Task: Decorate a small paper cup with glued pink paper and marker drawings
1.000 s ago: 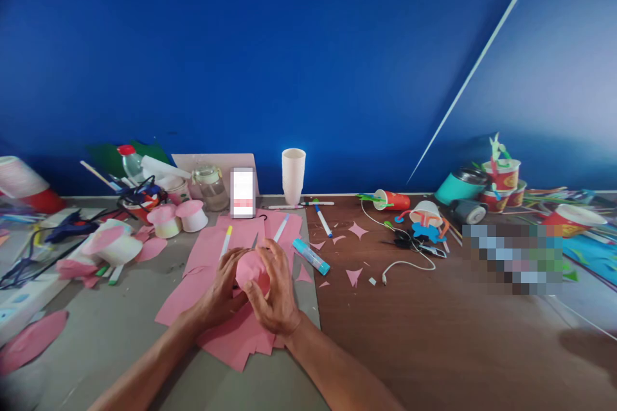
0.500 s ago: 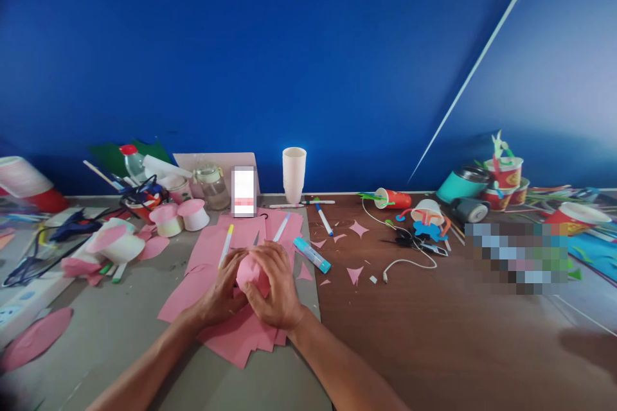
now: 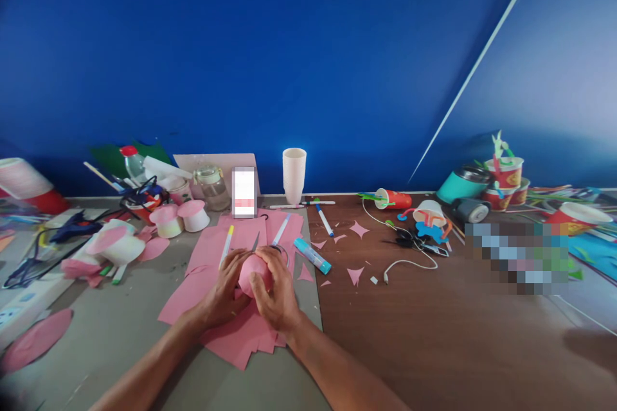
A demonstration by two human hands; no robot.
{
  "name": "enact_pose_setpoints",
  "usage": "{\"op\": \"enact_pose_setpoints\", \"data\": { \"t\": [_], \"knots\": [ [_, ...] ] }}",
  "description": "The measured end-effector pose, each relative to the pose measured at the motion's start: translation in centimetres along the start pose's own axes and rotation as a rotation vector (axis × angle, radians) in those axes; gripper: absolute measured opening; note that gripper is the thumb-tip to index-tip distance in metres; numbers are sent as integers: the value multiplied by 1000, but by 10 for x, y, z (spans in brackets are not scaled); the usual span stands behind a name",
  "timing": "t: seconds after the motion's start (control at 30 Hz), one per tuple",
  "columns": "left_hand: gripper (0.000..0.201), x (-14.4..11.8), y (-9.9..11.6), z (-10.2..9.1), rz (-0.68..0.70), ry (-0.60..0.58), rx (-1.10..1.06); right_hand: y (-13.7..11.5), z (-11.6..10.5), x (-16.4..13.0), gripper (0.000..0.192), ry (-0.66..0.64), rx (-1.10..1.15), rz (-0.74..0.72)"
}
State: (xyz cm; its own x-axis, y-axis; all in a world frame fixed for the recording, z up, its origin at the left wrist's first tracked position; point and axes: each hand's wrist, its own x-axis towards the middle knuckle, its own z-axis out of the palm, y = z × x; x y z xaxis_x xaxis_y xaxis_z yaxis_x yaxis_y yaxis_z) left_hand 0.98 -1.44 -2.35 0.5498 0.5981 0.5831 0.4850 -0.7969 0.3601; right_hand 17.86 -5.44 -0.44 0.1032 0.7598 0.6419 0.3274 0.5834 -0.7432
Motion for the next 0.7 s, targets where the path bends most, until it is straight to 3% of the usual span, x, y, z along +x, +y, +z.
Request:
{"op": "enact_pose_setpoints", "data": {
  "t": [0.13, 0.4, 0.6, 0.7],
  "knots": [
    [78, 2, 1, 0, 33, 27, 17, -2, 2, 1, 27, 47, 16, 44],
    [75, 4, 2, 2, 44, 45, 54, 0, 5, -2, 28, 33, 3, 63],
    [72, -3, -5, 3, -16, -1, 7, 3, -5, -2, 60, 20, -148, -75],
    [68, -7, -7, 5, -34, 3, -47, 1, -11, 2, 57, -51, -150, -128]
  ]
}}
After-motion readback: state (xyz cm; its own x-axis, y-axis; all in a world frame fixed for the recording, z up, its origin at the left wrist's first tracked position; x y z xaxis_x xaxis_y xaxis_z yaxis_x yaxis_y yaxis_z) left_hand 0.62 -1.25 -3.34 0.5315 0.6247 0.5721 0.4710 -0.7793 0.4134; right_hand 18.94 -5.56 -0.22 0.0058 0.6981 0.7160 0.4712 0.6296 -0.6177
